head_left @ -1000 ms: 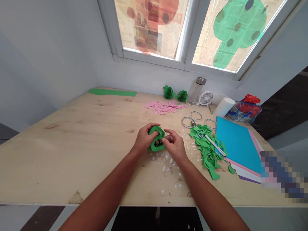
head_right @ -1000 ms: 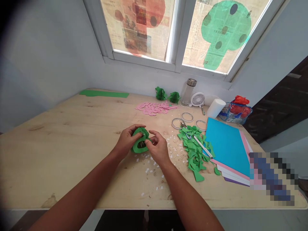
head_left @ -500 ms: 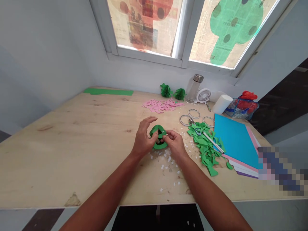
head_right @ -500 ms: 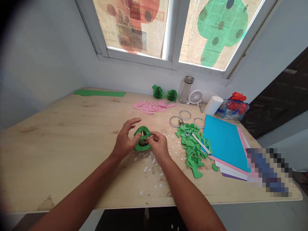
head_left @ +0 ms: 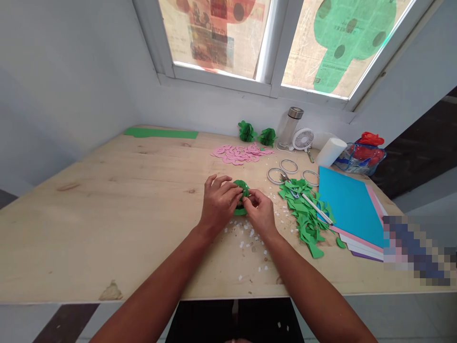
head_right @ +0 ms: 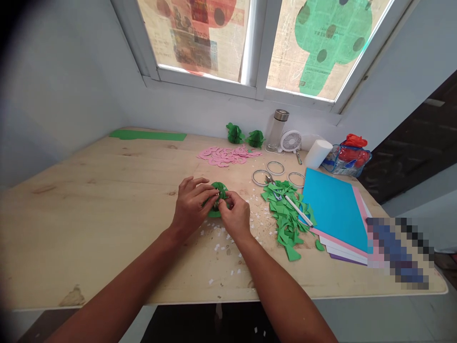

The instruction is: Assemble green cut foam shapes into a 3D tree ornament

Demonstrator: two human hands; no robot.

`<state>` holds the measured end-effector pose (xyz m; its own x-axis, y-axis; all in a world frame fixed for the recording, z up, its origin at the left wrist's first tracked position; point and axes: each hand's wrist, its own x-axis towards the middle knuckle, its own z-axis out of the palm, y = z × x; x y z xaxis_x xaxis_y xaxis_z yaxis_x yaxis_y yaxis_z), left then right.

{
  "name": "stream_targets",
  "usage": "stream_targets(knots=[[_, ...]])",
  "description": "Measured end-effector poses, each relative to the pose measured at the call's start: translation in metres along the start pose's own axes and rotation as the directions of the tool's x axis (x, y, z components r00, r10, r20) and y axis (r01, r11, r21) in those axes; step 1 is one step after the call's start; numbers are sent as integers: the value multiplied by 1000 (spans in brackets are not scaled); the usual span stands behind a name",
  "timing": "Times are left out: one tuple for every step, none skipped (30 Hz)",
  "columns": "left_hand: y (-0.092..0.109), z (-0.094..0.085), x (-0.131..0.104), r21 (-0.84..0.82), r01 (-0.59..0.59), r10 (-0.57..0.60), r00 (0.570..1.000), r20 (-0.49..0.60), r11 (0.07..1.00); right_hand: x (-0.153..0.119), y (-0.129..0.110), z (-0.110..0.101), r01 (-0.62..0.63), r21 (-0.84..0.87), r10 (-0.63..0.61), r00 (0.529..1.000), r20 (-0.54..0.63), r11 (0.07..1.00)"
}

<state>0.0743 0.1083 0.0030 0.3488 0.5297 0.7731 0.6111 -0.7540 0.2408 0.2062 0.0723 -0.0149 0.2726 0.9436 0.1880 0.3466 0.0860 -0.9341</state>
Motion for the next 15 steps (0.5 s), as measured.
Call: stream_targets(knots=[[0, 0, 0, 8, -7, 7, 1000, 6, 1000, -1, -1, -1, 27, -55, -27, 1000, -7, 998], [1, -1, 0, 15, -13, 13, 1000, 8, 1000, -2, -2, -1, 57, -110, -59, 998, -12, 992], [1, -1, 0, 20, -16, 16, 1000, 7, 1000, -3, -3, -2, 90, -164, -93, 996, -13, 982], [1, -1, 0, 25, -17, 17, 1000, 7, 1000, -4, -4, -2, 123, -213, -128, 992, -10, 969], [1, -1, 0, 30, -18, 18, 1000, 7, 999, -5, -5, -2, 155, -256, -161, 987, -2, 954], [1, -1, 0, 36, -19, 18, 1000, 9, 999, -5, -5, -2, 187, -292, -193, 981, 6, 938], [1, -2, 0, 43, -22, 22, 1000, 11, 999, -6, -5, -2, 215, -323, -223, 975, 13, 922], [1, -2, 0, 52, -31, 31, 999, 11, 998, -6, -5, -2, 240, -353, -250, 968, 18, 904], [1, -2, 0, 62, -43, 43, 999, 10, 997, -6, -5, -2, 260, -383, -274, 962, 20, 886], [1, -3, 0, 72, -57, 56, 998, 8, 996, -7, -4, -2, 278, -415, -295, 955, 23, 867], [1, -3, 0, 82, -69, 69, 998, 6, 994, -7, -4, -1, 294, -445, -314, 949, 29, 846], [2, -3, 0, 91, -77, 77, 997, 4, 993, -8, -5, -1, 308, -472, -331, 943, 36, 826], [2, -3, 0, 97, -82, 82, 997, 5, 992, -8, -5, -1, 322, -495, -347, 937, 44, 807], [2, -3, 0, 101, -82, 82, 997, 7, 991, -9, -6, -2, 333, -513, -361, 931, 49, 791], [3, -3, 0, 104, -81, 80, 997, 11, 991, -9, -6, -2, 343, -526, -372, 927, 54, 778]])
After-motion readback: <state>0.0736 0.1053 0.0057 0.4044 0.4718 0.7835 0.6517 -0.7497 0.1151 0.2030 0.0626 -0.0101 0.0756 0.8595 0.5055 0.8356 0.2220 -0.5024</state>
